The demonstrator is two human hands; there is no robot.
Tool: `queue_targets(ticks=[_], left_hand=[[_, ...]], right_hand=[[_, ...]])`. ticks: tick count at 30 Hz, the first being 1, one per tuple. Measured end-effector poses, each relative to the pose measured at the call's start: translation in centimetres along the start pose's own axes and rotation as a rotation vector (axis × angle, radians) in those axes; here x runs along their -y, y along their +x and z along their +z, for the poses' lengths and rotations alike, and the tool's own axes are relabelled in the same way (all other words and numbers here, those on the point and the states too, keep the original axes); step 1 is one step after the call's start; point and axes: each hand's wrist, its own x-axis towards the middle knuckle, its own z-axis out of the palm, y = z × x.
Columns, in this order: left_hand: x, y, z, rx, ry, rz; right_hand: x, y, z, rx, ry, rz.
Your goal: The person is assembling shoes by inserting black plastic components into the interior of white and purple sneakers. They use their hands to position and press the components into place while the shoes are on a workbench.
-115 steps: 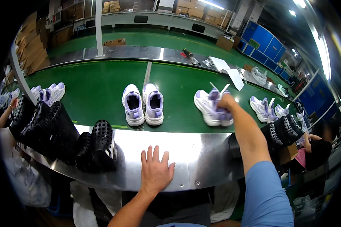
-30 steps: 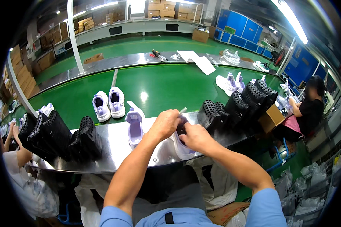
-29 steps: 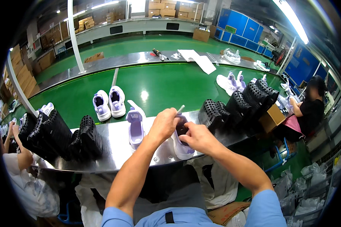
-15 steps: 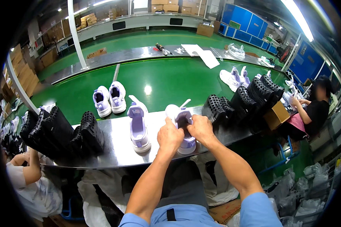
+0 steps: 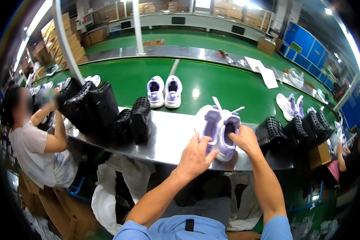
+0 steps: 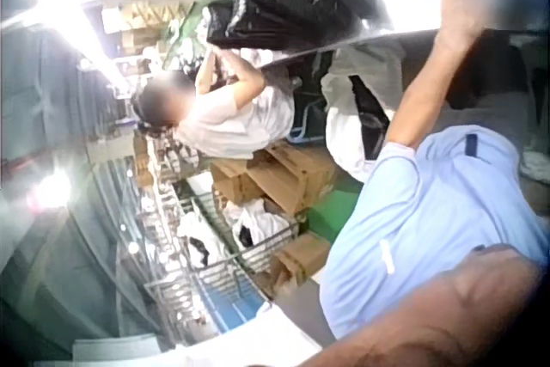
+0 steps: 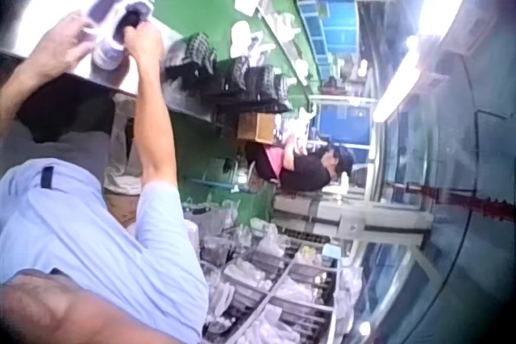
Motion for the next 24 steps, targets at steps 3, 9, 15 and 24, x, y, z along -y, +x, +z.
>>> queue_targets(ticks=[3, 9, 15, 24], left_hand=[[0.6, -1.7, -4.6, -0.124, -0.147, -0.076], [8.6, -2.9, -16.7, -0.704, 0.726, -0.323], [13.0, -1.4, -18.1, -0.609, 0.859, -0.272], [-2.5, -5.5, -12.9, -0.628, 0.545, 0.215]], right_hand=[[-1.2, -0.7, -1.5, 0.128, 0.112, -0.019], [0.8, -7.5, -4.1, -0.063, 0.538, -0.139], [2.9, -11.0, -3.8, 0.071, 0.611, -0.231], [7.0, -13.7, 1.4, 0.306, 1.162, -0.227]])
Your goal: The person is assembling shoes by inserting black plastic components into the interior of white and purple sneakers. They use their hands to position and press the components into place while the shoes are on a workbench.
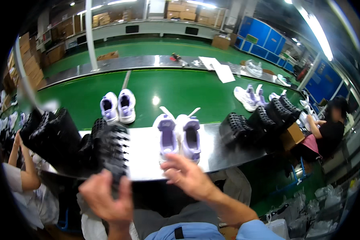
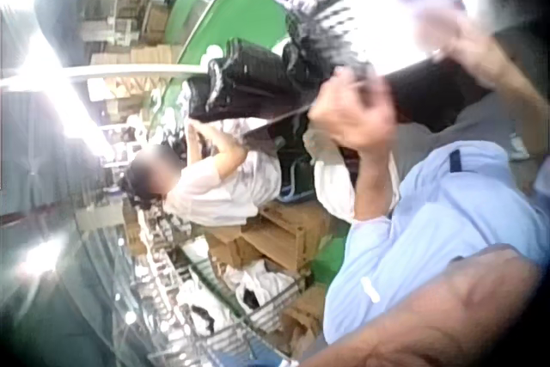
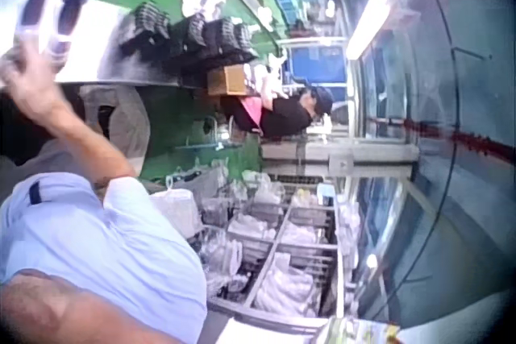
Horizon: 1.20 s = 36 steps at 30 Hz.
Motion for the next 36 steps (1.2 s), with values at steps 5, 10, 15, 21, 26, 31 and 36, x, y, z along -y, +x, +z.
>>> queue_targets(ticks=[5, 10, 15, 21, 26, 31, 36], left_hand=[[-4.8, -2.6, 2.3, 0.134, -0.425, 0.287], [-4.6, 0.2, 3.5, 0.216, -1.048, -0.432], [-5.0, 2.3, 6.1, 0.521, -1.332, -0.805], [-5.2, 2.0, 9.4, 0.385, -1.294, -0.885], [-5.8, 2.8, 11.4, 0.407, -1.262, -0.846], [-2.6, 3.8, 18.5, 0.311, -0.633, -0.493], [1.0, 3.7, 24.1, 0.773, -0.482, -0.271]], right_hand=[[-0.5, -0.9, 2.4, 0.143, 0.751, 0.193], [-1.0, -2.1, -1.5, 0.355, 0.42, 0.28], [1.6, -4.0, -1.1, 0.074, -0.462, -0.206], [3.7, -4.3, -2.7, -0.083, -0.911, -0.345], [4.2, -2.5, -4.0, -0.133, -0.933, -0.444], [5.2, 1.0, -7.4, -0.17, -0.869, -0.114], [6.5, 6.1, -7.4, -0.046, -1.261, -0.013]])
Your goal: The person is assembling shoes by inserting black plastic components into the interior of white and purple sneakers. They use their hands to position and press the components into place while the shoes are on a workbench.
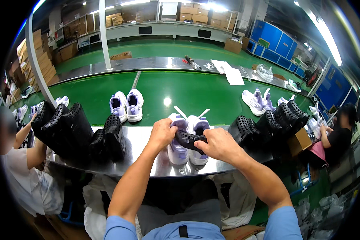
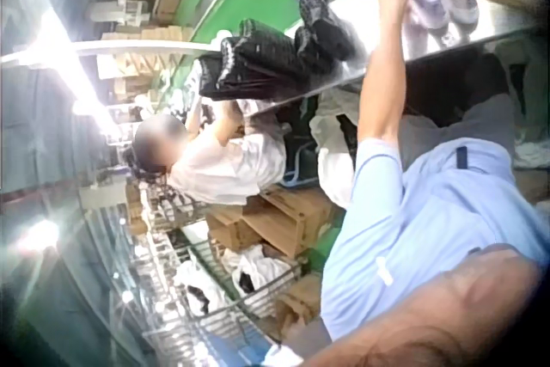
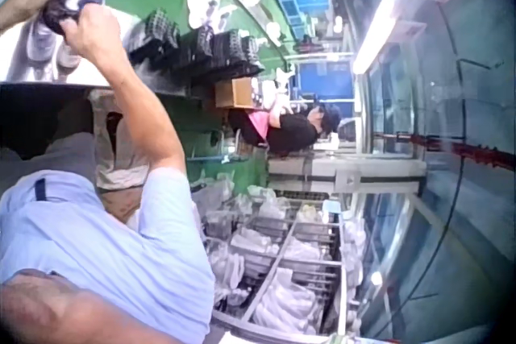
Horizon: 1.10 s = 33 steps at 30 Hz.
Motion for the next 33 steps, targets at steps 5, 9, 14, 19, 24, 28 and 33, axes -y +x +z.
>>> queue_targets(ticks=[5, 9, 14, 19, 24, 28, 33], left_hand=[[-2.5, -2.2, -0.7, -0.004, -0.114, 0.084], [-2.1, -2.9, -0.2, 0.003, -0.081, 0.097], [0.4, -2.9, -1.6, 0.003, -0.089, 0.098], [-0.2, -3.7, -1.6, 0.003, -0.128, 0.027], [-1.0, -4.9, -1.5, 0.049, -0.215, -0.026], [1.0, -7.3, -1.0, 0.01, -0.319, -0.026], [-1.5, -7.5, -1.0, 0.079, -0.24, -0.254]], right_hand=[[1.5, 2.0, 1.5, 0.074, -0.305, 0.002], [1.1, 2.3, 7.8, -0.092, -0.325, -0.125], [1.8, 1.1, 6.9, -0.196, -0.073, -0.259], [1.7, 1.6, 8.5, -0.174, 0.033, 0.064], [-0.5, 3.2, 11.1, -0.181, 0.156, 0.114], [-0.1, 4.0, 12.6, -0.212, 0.217, 0.075], [-1.2, 3.7, 13.7, -0.129, 0.352, 0.058]])
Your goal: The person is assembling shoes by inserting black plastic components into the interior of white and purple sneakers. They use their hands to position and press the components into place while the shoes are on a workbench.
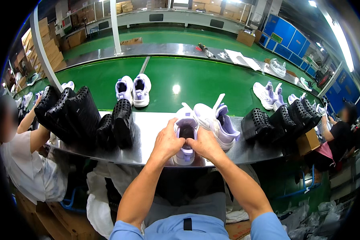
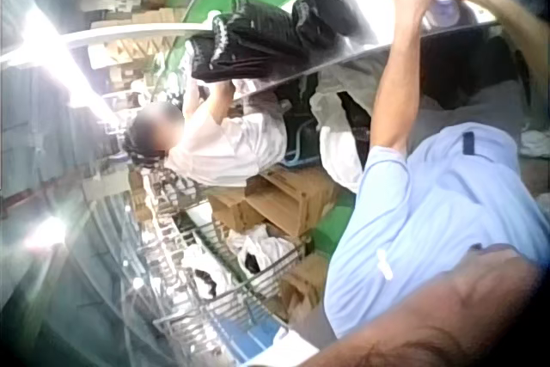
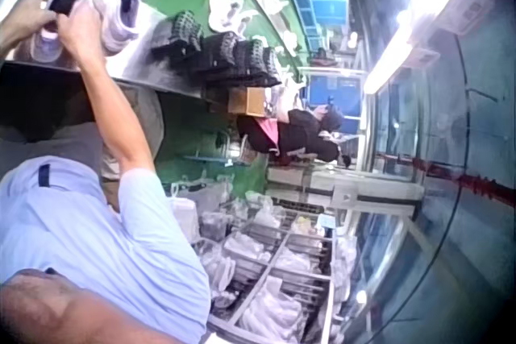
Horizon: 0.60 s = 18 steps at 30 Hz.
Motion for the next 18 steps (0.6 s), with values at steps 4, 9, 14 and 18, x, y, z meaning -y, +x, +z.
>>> queue_targets(ticks=[4, 9, 14, 18], left_hand=[[0.1, 1.2, 0.2, -0.097, 0.243, -0.088], [-0.8, 0.2, 0.5, -0.099, 0.31, -0.087], [-0.3, 0.1, 0.8, -0.164, 0.279, -0.087], [0.3, 0.6, -0.4, -0.05, 0.231, 0.027]], right_hand=[[1.2, 0.0, 0.8, -0.053, -0.102, 0.004], [0.9, -0.2, 1.2, -0.132, -0.105, -0.007], [1.9, -0.6, 0.9, -0.084, -0.055, 0.086], [0.5, 2.0, -0.3, -0.341, 0.138, -0.292]])
